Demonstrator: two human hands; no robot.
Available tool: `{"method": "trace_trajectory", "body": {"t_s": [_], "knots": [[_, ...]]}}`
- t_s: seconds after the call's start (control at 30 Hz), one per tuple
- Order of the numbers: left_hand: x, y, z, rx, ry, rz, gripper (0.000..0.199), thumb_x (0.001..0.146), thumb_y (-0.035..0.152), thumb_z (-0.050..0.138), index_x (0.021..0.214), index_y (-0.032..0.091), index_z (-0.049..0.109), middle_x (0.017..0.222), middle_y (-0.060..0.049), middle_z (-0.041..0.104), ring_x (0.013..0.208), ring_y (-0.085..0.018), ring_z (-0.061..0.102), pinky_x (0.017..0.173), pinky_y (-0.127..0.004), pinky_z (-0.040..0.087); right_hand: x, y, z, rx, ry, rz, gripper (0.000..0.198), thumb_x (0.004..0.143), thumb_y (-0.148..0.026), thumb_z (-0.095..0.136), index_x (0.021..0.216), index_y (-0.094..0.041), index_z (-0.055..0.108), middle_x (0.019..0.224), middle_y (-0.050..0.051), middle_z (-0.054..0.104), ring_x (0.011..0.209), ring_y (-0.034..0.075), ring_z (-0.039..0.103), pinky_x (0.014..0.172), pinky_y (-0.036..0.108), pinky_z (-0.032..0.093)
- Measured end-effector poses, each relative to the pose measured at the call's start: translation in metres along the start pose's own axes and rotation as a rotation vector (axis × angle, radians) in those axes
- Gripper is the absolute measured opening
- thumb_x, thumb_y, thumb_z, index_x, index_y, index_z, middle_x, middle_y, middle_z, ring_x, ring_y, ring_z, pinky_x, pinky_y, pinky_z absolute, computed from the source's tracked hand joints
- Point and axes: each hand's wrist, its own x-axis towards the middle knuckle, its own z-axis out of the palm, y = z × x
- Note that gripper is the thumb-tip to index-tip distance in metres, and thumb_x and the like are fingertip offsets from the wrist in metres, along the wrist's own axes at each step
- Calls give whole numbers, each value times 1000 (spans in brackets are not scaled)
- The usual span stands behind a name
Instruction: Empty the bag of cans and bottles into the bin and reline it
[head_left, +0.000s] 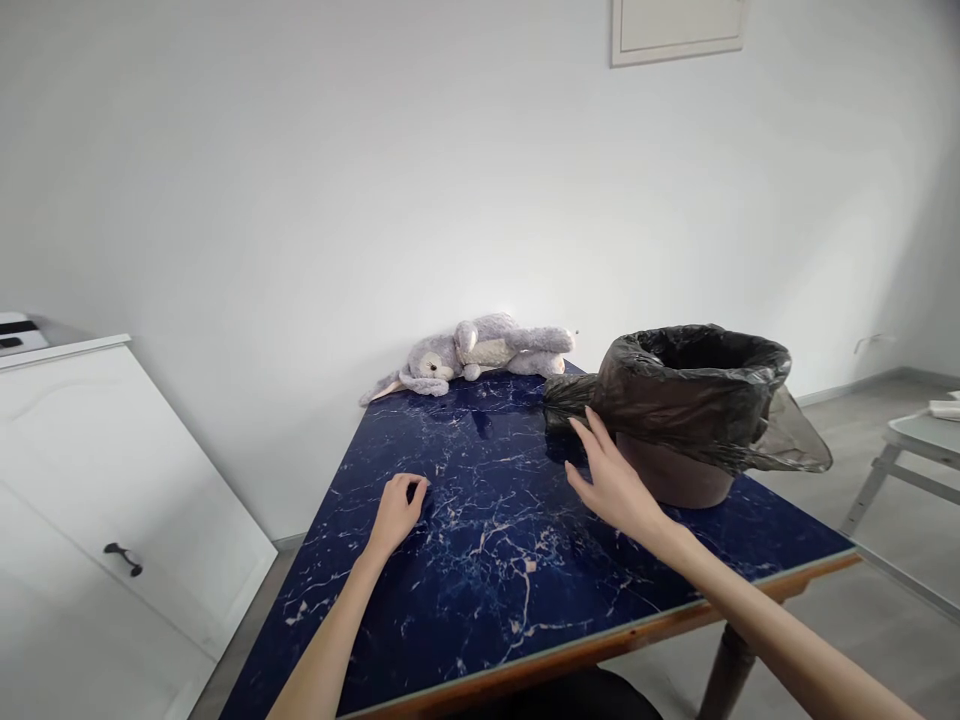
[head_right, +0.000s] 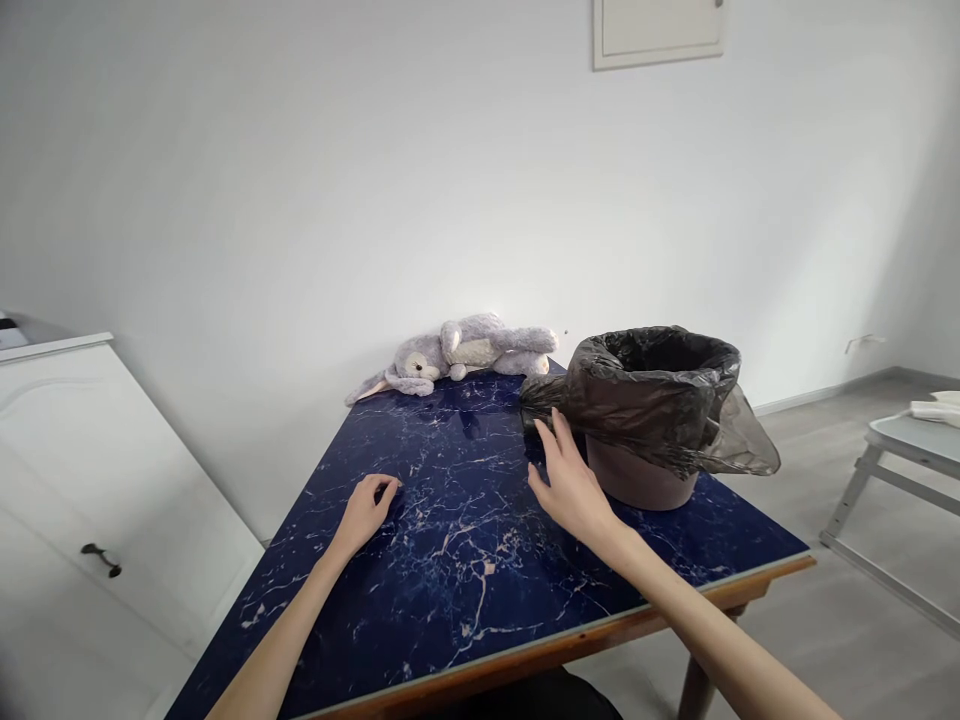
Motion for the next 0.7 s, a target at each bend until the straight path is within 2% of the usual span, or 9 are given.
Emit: {"method": "trace_trajectory", "body": {"t_s": [0.07, 0.13, 0.23, 0.33, 0.43, 0.6, 0.7], "knots": [[0, 0, 0, 6, 2, 19, 40, 101, 55, 49, 100, 23, 74, 114, -12, 76, 114, -32, 68, 108, -49, 50, -5, -4, 7, -37, -48, -66, 72, 104, -43, 49, 171, -28, 26, 182, 9, 9, 165, 38, 20, 125, 58, 43], [0, 0, 1, 11, 3, 34, 38, 101, 53, 50, 99, 24, 74, 114, -12, 76, 113, -32, 68, 108, -49, 50, -8, -4, 13, -33, -178, -91, 70, 104, -42, 50, 169, -29, 32, 182, 8, 13, 164, 36, 25, 125, 55, 43], [0, 1, 1, 17, 4, 50, 36, 101, 52, 50, 98, 24, 73, 114, -12, 75, 113, -32, 67, 108, -50, 50, -5, 4, 24, -1, -381, -93, 69, 103, -48, 54, 166, -27, 40, 180, 11, 22, 163, 35, 30, 128, 54, 38], [-1, 3, 0, 19, 2, 59, 36, 102, 51, 49, 98, 24, 72, 114, -12, 75, 113, -32, 67, 108, -49, 50, 4, 15, 35, 27, -511, -105, 69, 103, -55, 53, 163, -21, 46, 175, 15, 34, 160, 34, 37, 130, 53, 34], [-3, 6, -1, 19, -8, 61, 35, 103, 50, 49, 100, 24, 72, 114, -11, 74, 113, -32, 67, 106, -48, 52, 11, 23, 45, 21, -564, -118, 71, 104, -62, 50, 159, -16, 53, 172, 17, 40, 159, 33, 39, 131, 50, 33], [-7, 11, -6, 25, -25, 81, 34, 105, 47, 47, 103, 24, 72, 116, -11, 74, 113, -30, 68, 105, -46, 53, 14, 27, 53, 11, -605, -146, 80, 104, -73, 44, 159, -16, 55, 173, 17, 38, 162, 34, 32, 133, 50, 28], [-9, 13, -9, 38, -25, 91, 32, 105, 46, 47, 103, 24, 71, 115, -11, 73, 112, -30, 68, 104, -44, 53, 16, 28, 55, 16, -610, -166, 81, 104, -74, 44, 159, -16, 54, 173, 16, 38, 162, 34, 31, 133, 50, 27]]}}
